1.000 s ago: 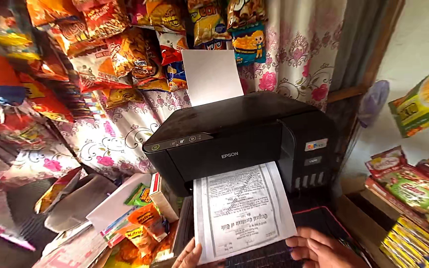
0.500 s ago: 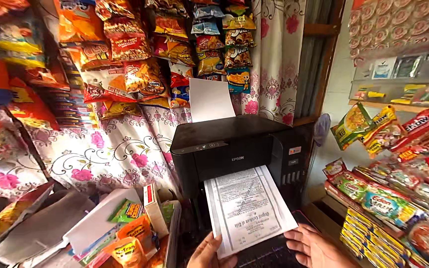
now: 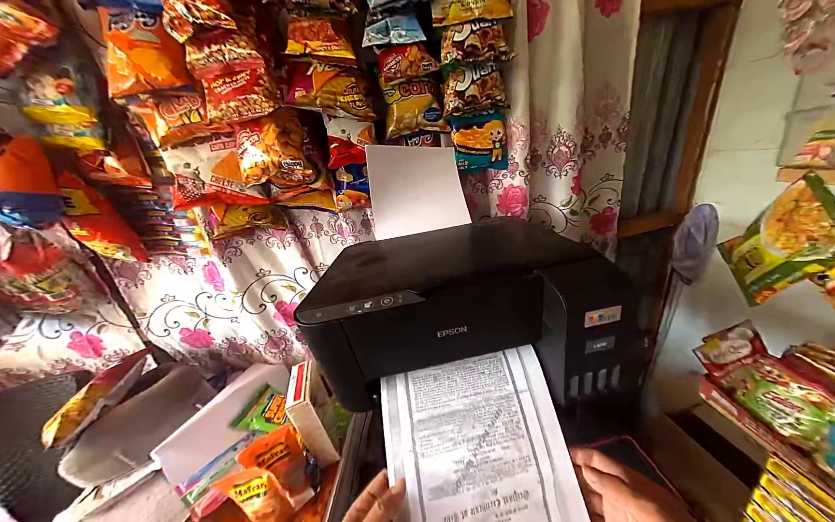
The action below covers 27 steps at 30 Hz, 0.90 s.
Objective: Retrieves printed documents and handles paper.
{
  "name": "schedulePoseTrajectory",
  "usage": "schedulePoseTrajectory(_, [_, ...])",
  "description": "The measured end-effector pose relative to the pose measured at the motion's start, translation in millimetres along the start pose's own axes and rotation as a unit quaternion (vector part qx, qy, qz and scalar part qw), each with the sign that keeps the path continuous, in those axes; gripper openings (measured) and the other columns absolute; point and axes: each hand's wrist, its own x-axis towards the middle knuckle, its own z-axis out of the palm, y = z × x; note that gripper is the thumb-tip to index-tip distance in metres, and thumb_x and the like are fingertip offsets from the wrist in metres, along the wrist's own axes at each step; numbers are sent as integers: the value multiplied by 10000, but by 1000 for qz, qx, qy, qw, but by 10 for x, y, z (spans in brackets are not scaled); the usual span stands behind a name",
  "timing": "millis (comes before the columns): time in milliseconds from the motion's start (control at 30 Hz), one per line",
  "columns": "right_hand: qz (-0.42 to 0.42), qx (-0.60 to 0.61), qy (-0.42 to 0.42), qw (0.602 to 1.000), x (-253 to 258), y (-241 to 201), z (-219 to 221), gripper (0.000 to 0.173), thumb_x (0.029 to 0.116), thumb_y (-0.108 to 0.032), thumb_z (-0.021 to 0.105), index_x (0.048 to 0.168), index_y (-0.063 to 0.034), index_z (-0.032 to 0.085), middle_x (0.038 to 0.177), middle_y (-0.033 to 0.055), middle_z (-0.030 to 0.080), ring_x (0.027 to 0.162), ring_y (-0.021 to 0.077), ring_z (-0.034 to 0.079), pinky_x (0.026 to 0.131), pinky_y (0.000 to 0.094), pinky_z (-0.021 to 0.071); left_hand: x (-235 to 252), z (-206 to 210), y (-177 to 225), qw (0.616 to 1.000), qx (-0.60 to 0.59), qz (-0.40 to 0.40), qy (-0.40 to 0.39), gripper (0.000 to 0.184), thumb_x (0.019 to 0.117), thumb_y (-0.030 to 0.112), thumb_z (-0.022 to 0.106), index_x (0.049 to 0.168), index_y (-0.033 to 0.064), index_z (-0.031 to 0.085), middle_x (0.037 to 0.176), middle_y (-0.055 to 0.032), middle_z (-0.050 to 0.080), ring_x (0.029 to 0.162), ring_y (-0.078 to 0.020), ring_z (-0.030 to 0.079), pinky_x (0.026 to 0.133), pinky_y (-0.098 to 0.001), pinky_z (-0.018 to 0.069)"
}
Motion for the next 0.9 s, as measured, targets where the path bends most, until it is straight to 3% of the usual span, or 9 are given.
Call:
schedulePoseTrajectory(167, [10, -19, -66, 998, 201, -25, -108, 250, 1078, -180, 431, 1256, -51, 551, 1127, 116, 724, 1045, 241, 712, 949, 475, 581, -58, 39, -53, 999, 7, 21, 41, 208, 1083, 152, 438, 1139, 53, 612, 1022, -126, 747, 937, -214, 739, 852, -431, 616])
schedulePoseTrajectory(467, [-11, 5, -121, 993, 288, -143, -152, 244, 1069, -140, 428, 1254, -68, 571, 1146, 96, 721, 1048, 228, 710, 949, 467, 584, -30, 121, 101, 996, 19, 35, 85, 218, 1076, 134, 430, 1086, 51, 632, 987, -135, 750, 900, -216, 745, 821, -424, 623])
schedulePoseTrajectory(767, [-31, -14, -73, 997, 171, -126, -25, 240, 1072, -130, 437, 1254, -35, 561, 1150, 129, 714, 1071, 249, 705, 974, 479, 575, -15, 142, 25, 997, 4, 36, 65, 178, 1067, 90, 456, 1075, 17, 618, 980, -153, 744, 892, -227, 743, 842, -433, 618])
schedulePoseTrajectory(900, [-42, -32, -30, 998, -43, 9, 61, 232, 1069, -127, 449, 1244, -25, 561, 1135, 125, 717, 1056, 239, 708, 961, 477, 582, -103, 95, -71, 999, 12, 25, 34, 179, 1052, 50, 482, 1125, -2, 638, 989, -142, 760, 897, -223, 752, 859, -432, 621])
